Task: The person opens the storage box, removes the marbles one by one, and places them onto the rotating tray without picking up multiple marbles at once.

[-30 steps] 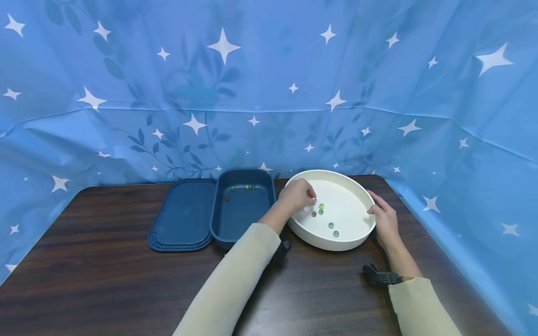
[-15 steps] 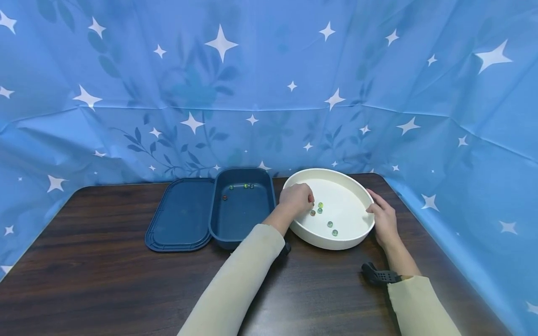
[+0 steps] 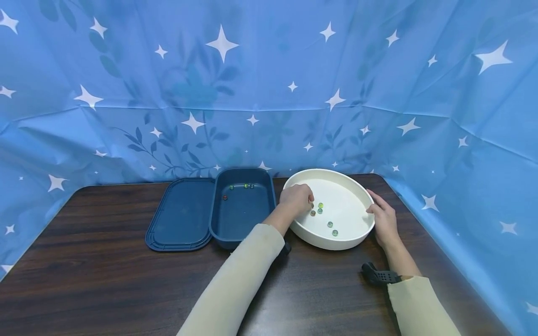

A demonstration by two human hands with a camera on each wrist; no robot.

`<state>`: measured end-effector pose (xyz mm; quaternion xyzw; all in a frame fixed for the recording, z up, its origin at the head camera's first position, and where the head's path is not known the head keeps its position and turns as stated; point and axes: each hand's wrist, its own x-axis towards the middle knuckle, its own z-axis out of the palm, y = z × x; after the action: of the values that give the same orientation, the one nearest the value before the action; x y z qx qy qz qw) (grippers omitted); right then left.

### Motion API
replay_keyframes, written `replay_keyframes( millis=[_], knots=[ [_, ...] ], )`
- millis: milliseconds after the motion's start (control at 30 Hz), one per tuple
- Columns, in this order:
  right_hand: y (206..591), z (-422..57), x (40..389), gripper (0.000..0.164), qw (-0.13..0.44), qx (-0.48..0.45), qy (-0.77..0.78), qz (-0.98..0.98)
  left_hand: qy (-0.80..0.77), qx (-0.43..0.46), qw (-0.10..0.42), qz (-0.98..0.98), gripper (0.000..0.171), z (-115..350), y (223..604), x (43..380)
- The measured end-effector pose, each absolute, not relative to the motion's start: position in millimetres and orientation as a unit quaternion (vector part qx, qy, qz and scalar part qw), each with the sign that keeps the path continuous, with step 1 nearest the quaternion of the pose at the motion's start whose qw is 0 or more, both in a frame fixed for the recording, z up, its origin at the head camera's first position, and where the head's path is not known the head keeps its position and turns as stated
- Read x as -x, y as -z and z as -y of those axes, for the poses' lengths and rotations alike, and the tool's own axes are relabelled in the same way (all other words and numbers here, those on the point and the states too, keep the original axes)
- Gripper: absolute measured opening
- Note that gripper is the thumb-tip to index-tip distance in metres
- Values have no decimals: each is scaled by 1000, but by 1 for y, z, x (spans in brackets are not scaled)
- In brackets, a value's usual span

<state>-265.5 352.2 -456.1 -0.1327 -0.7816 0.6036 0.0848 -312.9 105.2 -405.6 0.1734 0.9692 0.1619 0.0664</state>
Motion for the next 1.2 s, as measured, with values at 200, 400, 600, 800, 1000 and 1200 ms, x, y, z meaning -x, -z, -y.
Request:
replay_keyframes(
  millis=[200,400,600,800,1000,1200],
  knots=[
    [454,-355,264,70,84,133,-598,786,-233,-175,67,-954,29,-97,388,309],
    [452,-360,261,69,87,134,-588,793,-282,-180,51,-941,24,-83,362,309],
    [454,-361,259,70,89,132,-587,794,-326,-149,21,-933,21,-57,354,316],
    [456,-359,261,71,83,129,-597,788,-359,-106,3,-927,19,-20,361,327],
    [456,-354,262,71,83,124,-601,785,-367,-60,-10,-928,20,18,372,338],
    [454,-353,263,71,79,131,-607,780,-370,-36,-1,-928,21,33,382,344]
  ],
)
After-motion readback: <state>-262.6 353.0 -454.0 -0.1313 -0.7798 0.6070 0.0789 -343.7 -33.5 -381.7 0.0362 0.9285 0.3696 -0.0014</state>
